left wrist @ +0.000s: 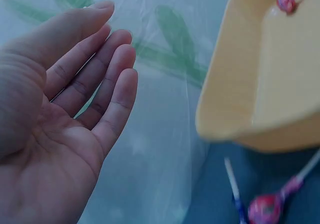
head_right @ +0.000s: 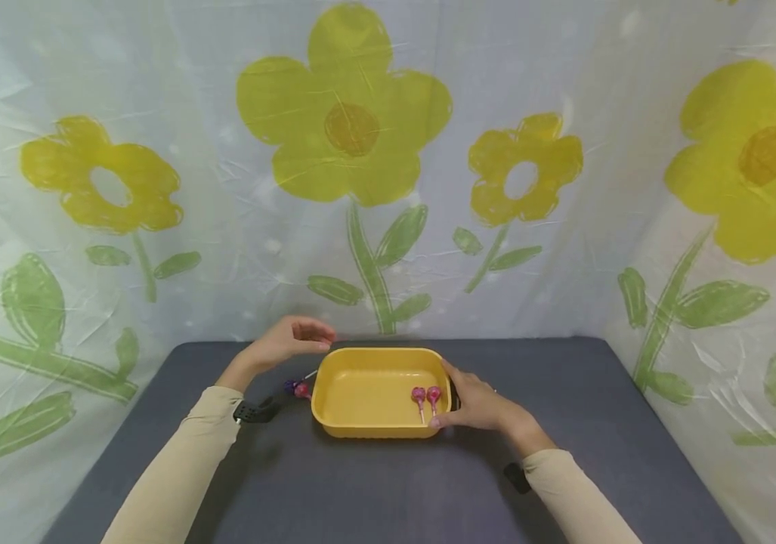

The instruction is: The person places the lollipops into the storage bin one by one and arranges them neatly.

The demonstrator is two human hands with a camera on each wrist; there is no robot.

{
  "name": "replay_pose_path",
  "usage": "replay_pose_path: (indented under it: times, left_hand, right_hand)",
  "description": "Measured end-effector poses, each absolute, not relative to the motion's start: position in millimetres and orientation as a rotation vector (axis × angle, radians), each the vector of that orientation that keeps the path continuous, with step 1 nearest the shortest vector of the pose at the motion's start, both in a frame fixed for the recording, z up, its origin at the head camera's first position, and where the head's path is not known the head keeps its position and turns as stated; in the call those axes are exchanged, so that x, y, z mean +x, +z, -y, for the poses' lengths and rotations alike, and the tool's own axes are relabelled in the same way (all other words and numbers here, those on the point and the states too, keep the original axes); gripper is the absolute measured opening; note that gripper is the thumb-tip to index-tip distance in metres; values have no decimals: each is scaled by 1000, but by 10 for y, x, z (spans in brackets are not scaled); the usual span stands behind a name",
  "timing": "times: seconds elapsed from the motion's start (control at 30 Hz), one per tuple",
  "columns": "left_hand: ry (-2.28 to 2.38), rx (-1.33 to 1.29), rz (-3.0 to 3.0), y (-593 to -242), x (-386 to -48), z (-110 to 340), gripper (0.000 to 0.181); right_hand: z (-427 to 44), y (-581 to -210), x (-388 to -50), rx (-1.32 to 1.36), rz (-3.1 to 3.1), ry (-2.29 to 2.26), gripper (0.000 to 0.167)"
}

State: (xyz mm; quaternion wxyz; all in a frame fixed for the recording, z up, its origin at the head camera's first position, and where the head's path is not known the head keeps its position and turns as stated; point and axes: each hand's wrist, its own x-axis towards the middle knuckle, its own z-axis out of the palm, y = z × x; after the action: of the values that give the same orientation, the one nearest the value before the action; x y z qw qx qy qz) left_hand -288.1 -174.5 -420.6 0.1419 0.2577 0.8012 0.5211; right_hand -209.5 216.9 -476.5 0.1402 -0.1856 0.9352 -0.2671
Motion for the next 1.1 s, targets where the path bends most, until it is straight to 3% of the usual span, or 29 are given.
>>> replay_pose_path:
  times: [0.33, 0.77, 1.1]
  left_hand:
    - [1494, 690, -2330, -4501, -2746, 2168, 37]
    - [1466, 495, -2436, -5037, -2632, 2357, 40]
    - [1529, 436, -2468, -5134, -2621, 2394, 39]
  right_hand:
    - [-2181, -4767, -2085, -514, -2695, -768, 119]
    - [-2174, -4800, -2091, -530, -2701, -769, 119]
    - [-2181, -4784, -2092, -555, -2717, -781, 119]
